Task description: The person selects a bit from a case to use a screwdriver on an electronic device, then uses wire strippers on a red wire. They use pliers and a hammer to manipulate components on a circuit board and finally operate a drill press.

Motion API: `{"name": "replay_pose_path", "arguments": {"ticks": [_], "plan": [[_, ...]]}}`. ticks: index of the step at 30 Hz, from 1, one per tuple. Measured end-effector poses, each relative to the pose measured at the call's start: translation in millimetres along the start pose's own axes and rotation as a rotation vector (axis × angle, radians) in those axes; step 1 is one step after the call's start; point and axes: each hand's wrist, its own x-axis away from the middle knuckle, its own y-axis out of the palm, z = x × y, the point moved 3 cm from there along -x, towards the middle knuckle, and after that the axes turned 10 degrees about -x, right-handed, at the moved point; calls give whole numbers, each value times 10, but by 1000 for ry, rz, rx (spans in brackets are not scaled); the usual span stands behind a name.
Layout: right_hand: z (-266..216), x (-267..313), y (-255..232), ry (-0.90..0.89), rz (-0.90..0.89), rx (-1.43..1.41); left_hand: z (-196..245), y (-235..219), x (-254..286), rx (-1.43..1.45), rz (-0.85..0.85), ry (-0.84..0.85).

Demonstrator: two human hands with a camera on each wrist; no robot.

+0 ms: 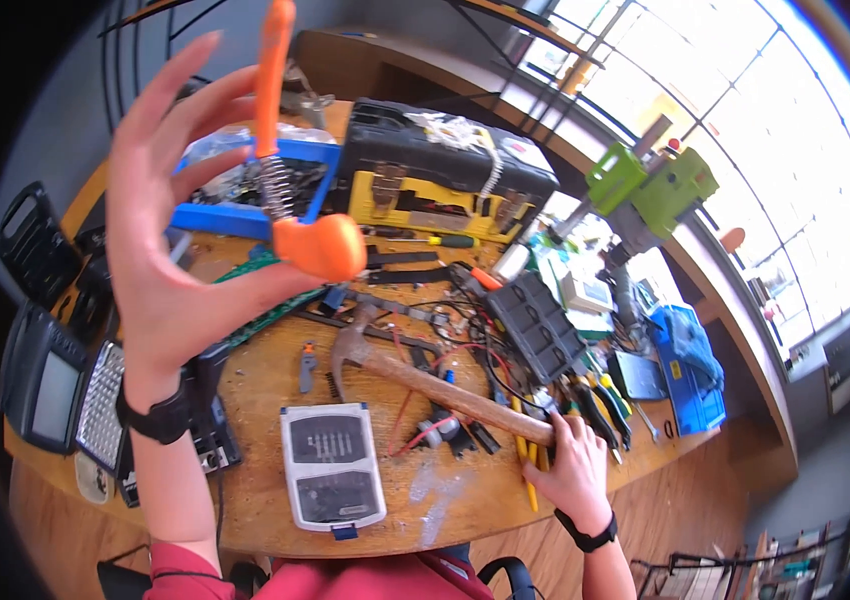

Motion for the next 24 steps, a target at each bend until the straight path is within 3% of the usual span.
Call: {"name": "replay_pose_path", "arguments": {"ticks": [3, 6, 9, 11, 12, 16, 19, 24], "plan": [[54, -30, -113, -3, 28, -62, -20, 1, 17, -35, -37, 53], [361, -111, -413, -14, 199, -302, -38, -7, 29, -33, -51, 42], [908, -146, -604, 97, 289, -80, -36, -24, 33, -88, -81, 22], [1366, -84, -563, 143, 264, -32, -27, -7, 39, -76, -82, 39], [1522, -50, -548, 293, 200, -93, -35, -10, 41, -96, -83, 36], [1866, 185, -354, 416, 18, -20, -71, -22, 43, -148, -96, 47], [1718, 284, -254, 404, -162, -69, -138, 13, 62, -135, -113, 54], [1460, 311, -346, 390, -69, -84, -178, 52, 88, -109, -125, 56]]}}
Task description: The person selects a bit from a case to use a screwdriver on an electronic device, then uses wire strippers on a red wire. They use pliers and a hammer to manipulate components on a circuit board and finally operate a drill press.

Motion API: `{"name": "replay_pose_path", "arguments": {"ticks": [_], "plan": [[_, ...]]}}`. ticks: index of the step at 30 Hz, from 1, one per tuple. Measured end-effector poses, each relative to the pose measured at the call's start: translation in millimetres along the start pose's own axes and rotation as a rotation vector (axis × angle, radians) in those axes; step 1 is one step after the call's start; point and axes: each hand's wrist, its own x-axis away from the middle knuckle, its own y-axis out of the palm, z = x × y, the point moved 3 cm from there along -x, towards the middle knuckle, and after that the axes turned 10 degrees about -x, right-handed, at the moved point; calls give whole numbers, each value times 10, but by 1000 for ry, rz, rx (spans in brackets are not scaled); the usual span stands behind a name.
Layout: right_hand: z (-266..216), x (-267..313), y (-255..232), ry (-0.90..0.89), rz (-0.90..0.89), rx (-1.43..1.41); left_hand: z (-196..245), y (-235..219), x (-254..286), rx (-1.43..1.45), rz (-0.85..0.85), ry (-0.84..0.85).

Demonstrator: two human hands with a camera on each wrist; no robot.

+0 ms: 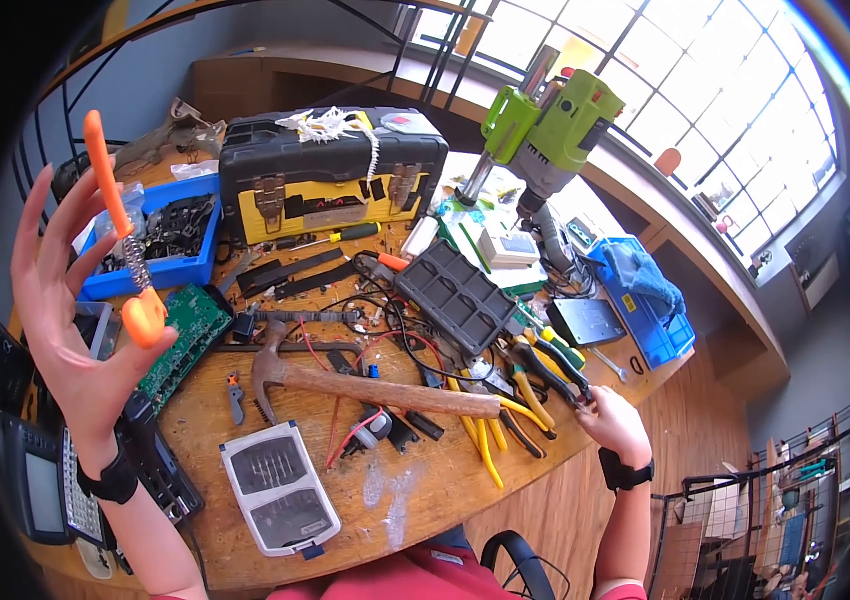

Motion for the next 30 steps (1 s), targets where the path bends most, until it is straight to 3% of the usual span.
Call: {"name": "replay_pose_path", "arguments": {"ticks": [5, 7, 8, 12, 15, 21, 23, 25, 28, 30], "plan": [[-32, -83, 99, -60, 16, 6, 12, 12, 7, -104, -23, -5], [280, -241, 327, 59, -201, -565, 56, 26, -16, -14, 0, 34], [97, -213, 216, 235, -263, -734, 60, 28, -13, -19, 1, 34], [119, -218, 324, 204, -142, -899, 43, 31, -6, 3, 22, 23], [118, -178, 390, 61, -88, -733, 61, 53, -22, 26, 38, 17], [-77, -188, 536, 3, -49, -547, 123, 18, -37, -48, -10, -11], [-264, -217, 412, -18, 44, -271, 115, 22, -31, -95, -45, -11], [-328, -241, 400, -29, 76, -205, 84, 57, -9, 49, -1, -9], [-347, -242, 404, -241, 207, 48, 142, 52, -32, 82, 21, -22], [-409, -202, 330, -274, 167, 163, 177, 44, -52, 128, 48, -39]]}}
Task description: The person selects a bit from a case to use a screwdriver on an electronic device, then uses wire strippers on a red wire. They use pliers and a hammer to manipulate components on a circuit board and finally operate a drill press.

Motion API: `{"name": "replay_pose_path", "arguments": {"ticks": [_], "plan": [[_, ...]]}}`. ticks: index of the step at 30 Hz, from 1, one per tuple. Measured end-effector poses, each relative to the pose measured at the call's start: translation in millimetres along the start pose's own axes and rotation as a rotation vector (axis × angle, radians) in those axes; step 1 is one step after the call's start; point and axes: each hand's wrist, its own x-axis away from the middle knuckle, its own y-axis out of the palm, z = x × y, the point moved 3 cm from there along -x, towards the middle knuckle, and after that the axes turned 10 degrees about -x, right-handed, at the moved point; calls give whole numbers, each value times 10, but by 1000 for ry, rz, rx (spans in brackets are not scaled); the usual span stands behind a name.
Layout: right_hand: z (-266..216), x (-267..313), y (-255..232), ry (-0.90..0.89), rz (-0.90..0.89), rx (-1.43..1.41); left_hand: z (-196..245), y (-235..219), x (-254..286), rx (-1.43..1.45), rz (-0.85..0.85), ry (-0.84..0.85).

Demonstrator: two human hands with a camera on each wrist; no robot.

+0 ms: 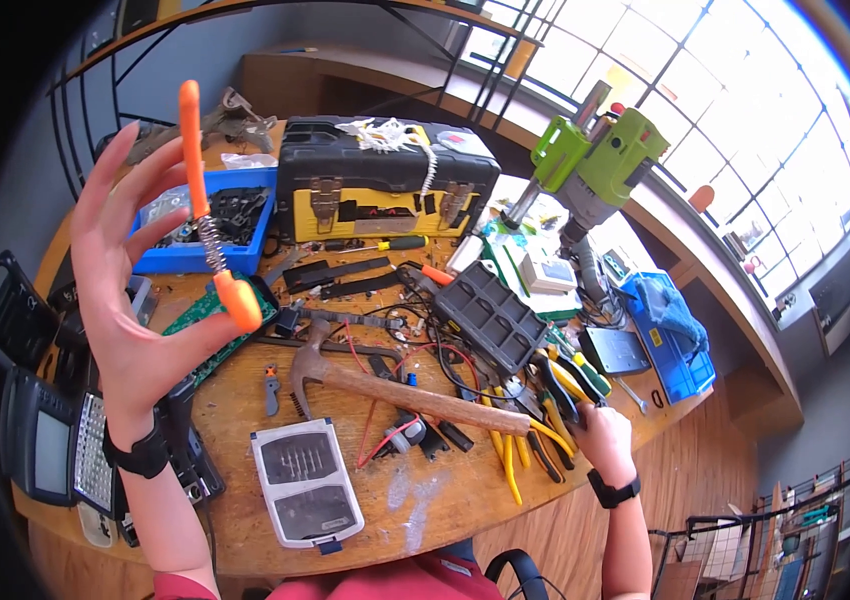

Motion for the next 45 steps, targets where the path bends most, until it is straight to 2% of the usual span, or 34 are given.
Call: {"name": "replay_pose_path", "arguments": {"ticks": [1, 3, 5, 8, 11, 13, 15, 16, 18, 21, 23, 26, 27, 30, 31, 33, 35, 37, 39, 41, 45], "plan": [[-37, 9, -51, -37, -50, 107, 0, -7, -1, -16, 6, -8], [-63, 73, -154, -113, -4, 147, -21, -30, 2, 19, 33, -18], [-113, 137, -305, -145, -42, 138, -39, -37, -16, 2, 60, -30], [-97, 171, -439, -115, -128, -4, 0, -52, -39, -12, 77, -16], [-19, 239, -565, -123, -137, -66, -25, -81, -38, 14, 62, 5], [79, 318, -646, -96, -109, -93, -5, -87, -39, 8, 64, -31], [131, 400, -769, 89, -256, -27, -3, -77, -48, 68, 54, -39], [107, 440, -835, 80, -261, -28, -13, -77, -50, 69, 40, -50], [149, 554, -877, 280, -407, -91, -25, -77, -53, 49, 36, -34], [241, 661, -722, 191, -359, -138, -22, -65, -36, 41, 51, -24], [248, 672, -796, 157, -327, -144, -39, -94, -34, 34, 78, -34], [309, 638, -1025, 215, -292, -583, -73, -152, -48, 27, 89, -11], [183, 579, -1108, 225, -292, -790, -87, -166, -53, 33, 101, -19], [-281, 260, -1230, 78, -364, -922, -101, -188, -60, 45, 120, -29], [-382, 80, -1199, -137, -433, -848, -103, -198, -64, 49, 123, -32], [-742, -282, -1136, -362, -528, -741, -85, -211, -67, 48, 130, -22], [-1159, -558, -962, -226, -562, -708, -51, -236, -69, 39, 140, -14], [-1584, -934, -836, -91, -500, -639, -25, -273, -78, 50, 154, -23], [-1898, -1306, -645, -405, -235, -392, 6, -300, -84, 49, 165, -35], [-2364, -1579, -573, -547, 26, -102, 109, -280, -84, 149, 152, -175], [-3002, -2128, -133, -739, 247, 136, 12, -352, -80, 284, 104, -100]]}}
